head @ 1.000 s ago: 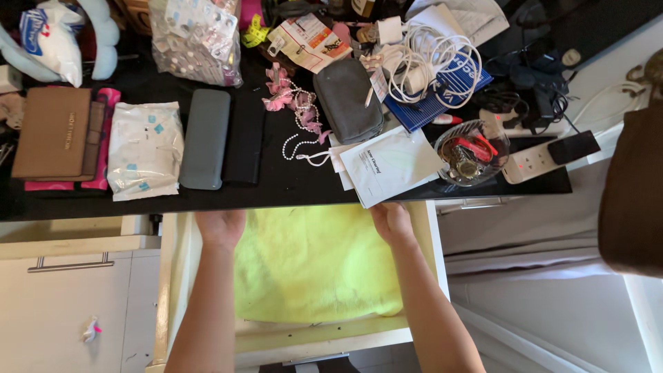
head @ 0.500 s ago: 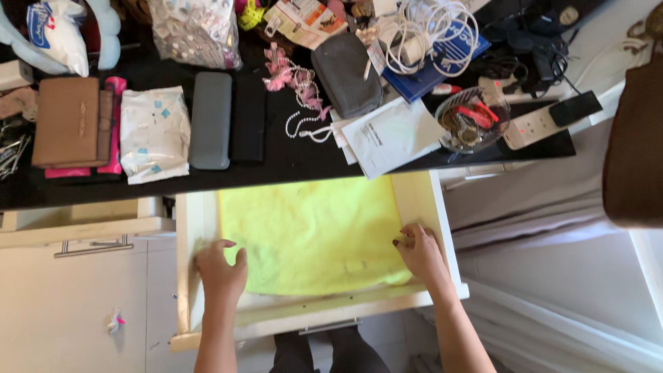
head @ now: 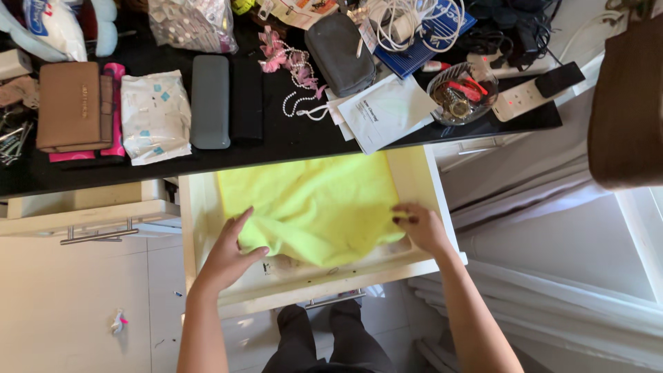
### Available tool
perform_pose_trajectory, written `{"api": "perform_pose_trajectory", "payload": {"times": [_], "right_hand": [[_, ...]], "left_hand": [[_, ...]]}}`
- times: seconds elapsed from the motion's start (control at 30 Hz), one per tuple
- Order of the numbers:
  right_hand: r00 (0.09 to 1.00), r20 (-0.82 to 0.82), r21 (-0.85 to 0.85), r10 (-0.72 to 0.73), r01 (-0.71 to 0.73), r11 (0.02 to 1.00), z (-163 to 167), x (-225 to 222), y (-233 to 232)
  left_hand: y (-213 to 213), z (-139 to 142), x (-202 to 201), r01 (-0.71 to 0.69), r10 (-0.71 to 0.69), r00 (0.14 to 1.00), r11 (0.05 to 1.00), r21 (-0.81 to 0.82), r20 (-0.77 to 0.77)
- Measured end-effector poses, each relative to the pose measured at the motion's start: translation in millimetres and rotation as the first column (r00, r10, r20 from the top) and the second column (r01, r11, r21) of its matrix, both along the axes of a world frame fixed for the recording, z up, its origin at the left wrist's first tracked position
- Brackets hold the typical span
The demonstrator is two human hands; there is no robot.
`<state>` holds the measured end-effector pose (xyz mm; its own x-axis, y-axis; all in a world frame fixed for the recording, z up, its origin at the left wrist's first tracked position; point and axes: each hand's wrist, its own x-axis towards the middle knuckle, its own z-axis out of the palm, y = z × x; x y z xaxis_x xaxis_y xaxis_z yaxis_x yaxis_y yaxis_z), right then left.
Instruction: The person gathers small packets and items from a cluttered vanity into a clear plastic bag, folds a wipe flat on the counter, opens a drawer and lines it with a yellow cloth, then picks up red hair clips from a dish on the counter.
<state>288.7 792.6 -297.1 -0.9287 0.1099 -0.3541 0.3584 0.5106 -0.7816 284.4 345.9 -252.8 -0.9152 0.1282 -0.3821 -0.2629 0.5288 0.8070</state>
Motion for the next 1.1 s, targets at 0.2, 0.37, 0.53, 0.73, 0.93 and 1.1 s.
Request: {"api": "perform_pose_trajectory", "payload": {"times": [0.2, 0.37, 0.53, 0.73, 0.93, 1.1], "right_hand": [[0.902, -0.314, 0.613, 0.297, -0.047, 0.789, 39, -6, -45], [0.838, -0.031, 0.214, 0.545, -0.527, 0.822, 62, -12, -110], [0.465, 0.078, -0.037, 0.882, -0.883, 0.468, 42, -29, -141], [0.266, -0.009, 0.047, 0.964, -0.963, 0.266, -10, -34, -145], [0.141, -0.094, 0.221, 0.986, -0.962, 0.159, -25, -29, -129], [0.121, -0.119, 0.251, 0.986, -0.957, 0.148, -28, -26, -126]], "left_hand": [[-8, -29, -21, -0.020, -0.011, 0.996, 0.945, -0.326, -0.094], [0, -44, -35, -0.071, 0.091, 0.995, 0.935, -0.347, 0.041], [8, -39, -41, -0.174, 0.172, 0.984, 0.919, -0.354, -0.040], [7, -34, -38, -0.230, 0.227, 0.973, 0.936, -0.267, -0.042], [3, -41, -36, -0.230, 0.220, 0.973, 0.936, -0.266, -0.068], [0, -49, -30, -0.236, 0.208, 0.969, 0.943, -0.236, -0.137]]}}
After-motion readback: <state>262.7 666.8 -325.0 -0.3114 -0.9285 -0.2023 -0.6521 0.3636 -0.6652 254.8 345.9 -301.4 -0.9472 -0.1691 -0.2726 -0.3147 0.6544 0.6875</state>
